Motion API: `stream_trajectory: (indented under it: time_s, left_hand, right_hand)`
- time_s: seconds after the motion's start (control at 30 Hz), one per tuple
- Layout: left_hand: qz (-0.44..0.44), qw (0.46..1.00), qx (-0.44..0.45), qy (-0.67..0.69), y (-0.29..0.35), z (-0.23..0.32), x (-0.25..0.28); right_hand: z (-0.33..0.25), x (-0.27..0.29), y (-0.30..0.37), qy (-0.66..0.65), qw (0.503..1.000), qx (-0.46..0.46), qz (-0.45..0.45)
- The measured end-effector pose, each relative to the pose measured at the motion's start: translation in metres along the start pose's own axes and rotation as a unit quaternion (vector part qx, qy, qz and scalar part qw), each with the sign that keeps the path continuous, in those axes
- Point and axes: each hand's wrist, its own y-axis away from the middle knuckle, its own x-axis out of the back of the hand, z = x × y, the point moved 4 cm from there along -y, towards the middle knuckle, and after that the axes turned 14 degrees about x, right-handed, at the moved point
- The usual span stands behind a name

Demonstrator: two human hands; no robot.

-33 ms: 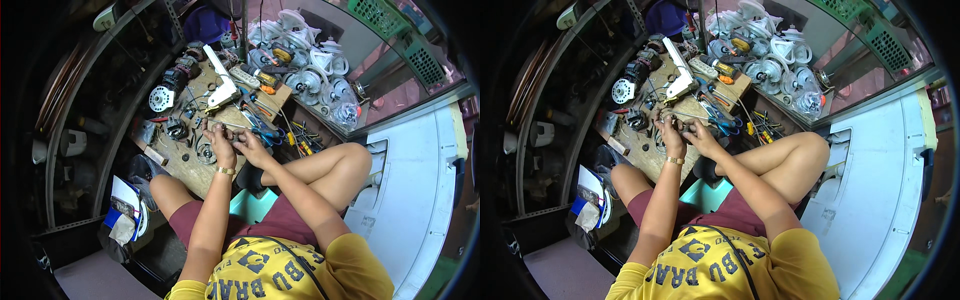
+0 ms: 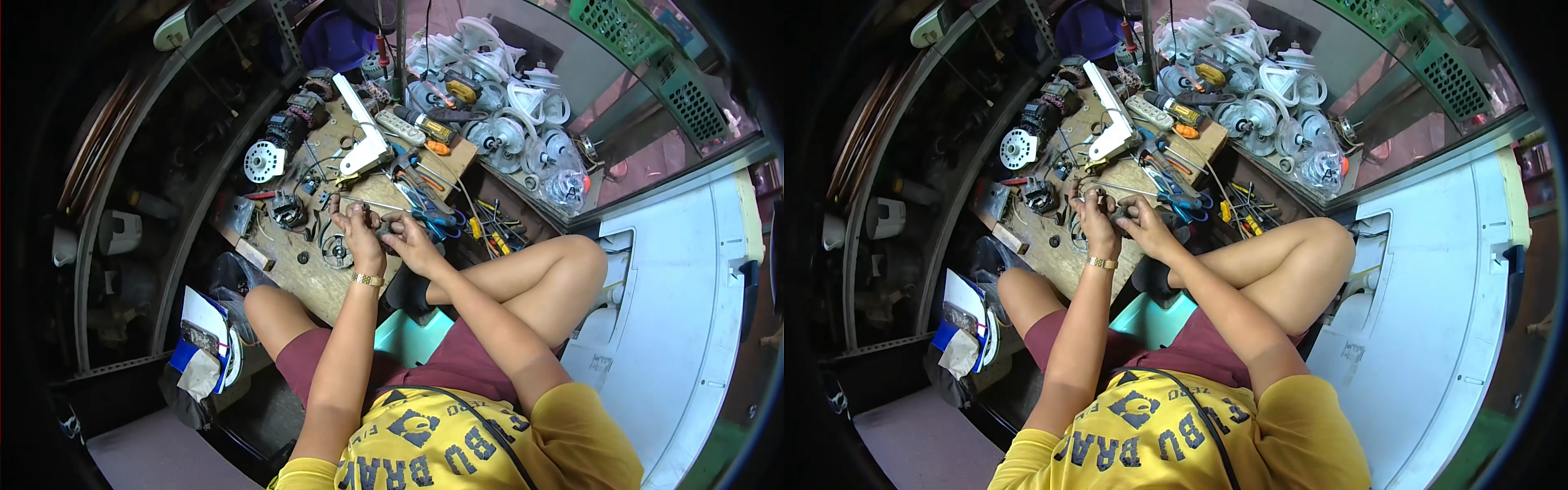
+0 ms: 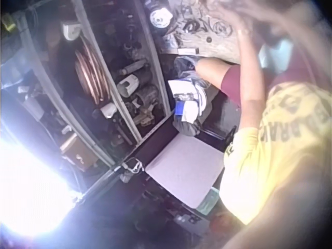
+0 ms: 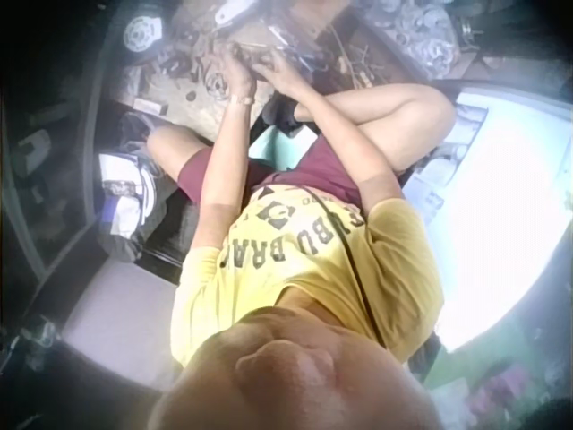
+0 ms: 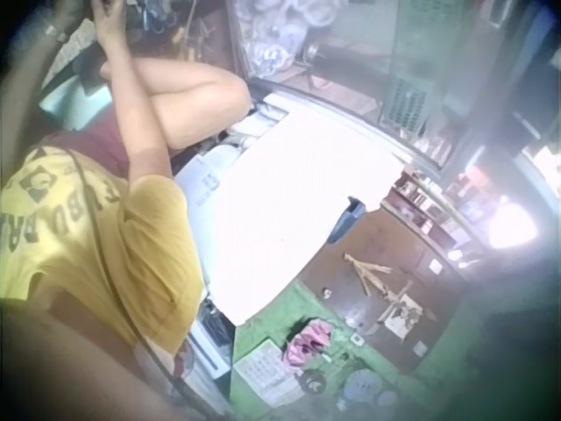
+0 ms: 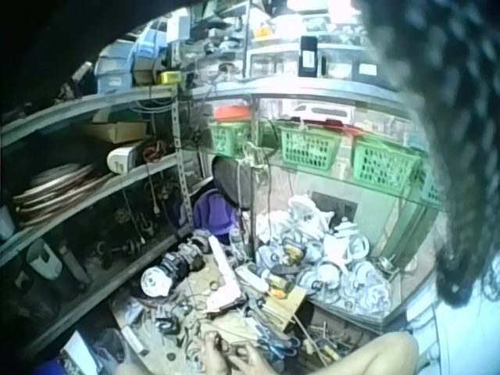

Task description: The person cleans motor components with a cloth, uses a screwdriver to pry and secure parts of the motor housing, and uses a hammer to tap pieces into place while seated on the floor.

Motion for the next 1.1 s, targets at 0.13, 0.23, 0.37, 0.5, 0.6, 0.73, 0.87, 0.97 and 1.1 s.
stream_trajectory:
  time_s: [0.13,0.23,0.37,0.5,0.6,0.73,0.87,0.97,1.1]
  left_hand:
    - [-0.003,0.999,0.002,0.033,-0.001,-0.004,0.005]
    - [-0.001,0.999,0.003,0.049,-0.001,0.001,0.024]
    - [-0.031,0.997,0.022,0.062,0.0,-0.005,0.007]
    - [-0.037,0.995,-0.015,-0.091,0.012,-0.001,0.01]
    - [-0.066,0.993,-0.027,-0.09,0.015,-0.015,0.004]
    - [-0.086,0.995,0.045,-0.027,0.009,-0.028,0.018]
    - [-0.136,0.976,0.156,0.063,0.01,-0.038,0.027]
    - [-0.136,0.976,0.162,0.057,0.009,-0.041,0.029]
    - [-0.156,0.974,0.161,0.024,0.011,-0.04,0.029]
  right_hand:
    - [-0.011,-0.003,0.006,0.131,0.987,0.083,0.048]
    - [-0.02,-0.014,0.012,0.215,0.971,0.073,0.07]
    - [0.004,0.007,0.004,0.041,0.997,-0.007,0.071]
    - [-0.002,0.014,0.005,-0.117,0.987,-0.028,0.104]
    - [-0.006,0.015,0.002,-0.146,0.978,-0.001,0.147]
    - [-0.009,0.028,-0.001,-0.257,0.939,-0.014,0.227]
    - [-0.017,0.032,-0.009,-0.012,0.988,0.052,0.144]
    - [-0.018,0.034,-0.006,0.038,0.996,0.015,0.079]
    - [-0.025,0.031,-0.003,0.065,0.993,0.015,0.097]
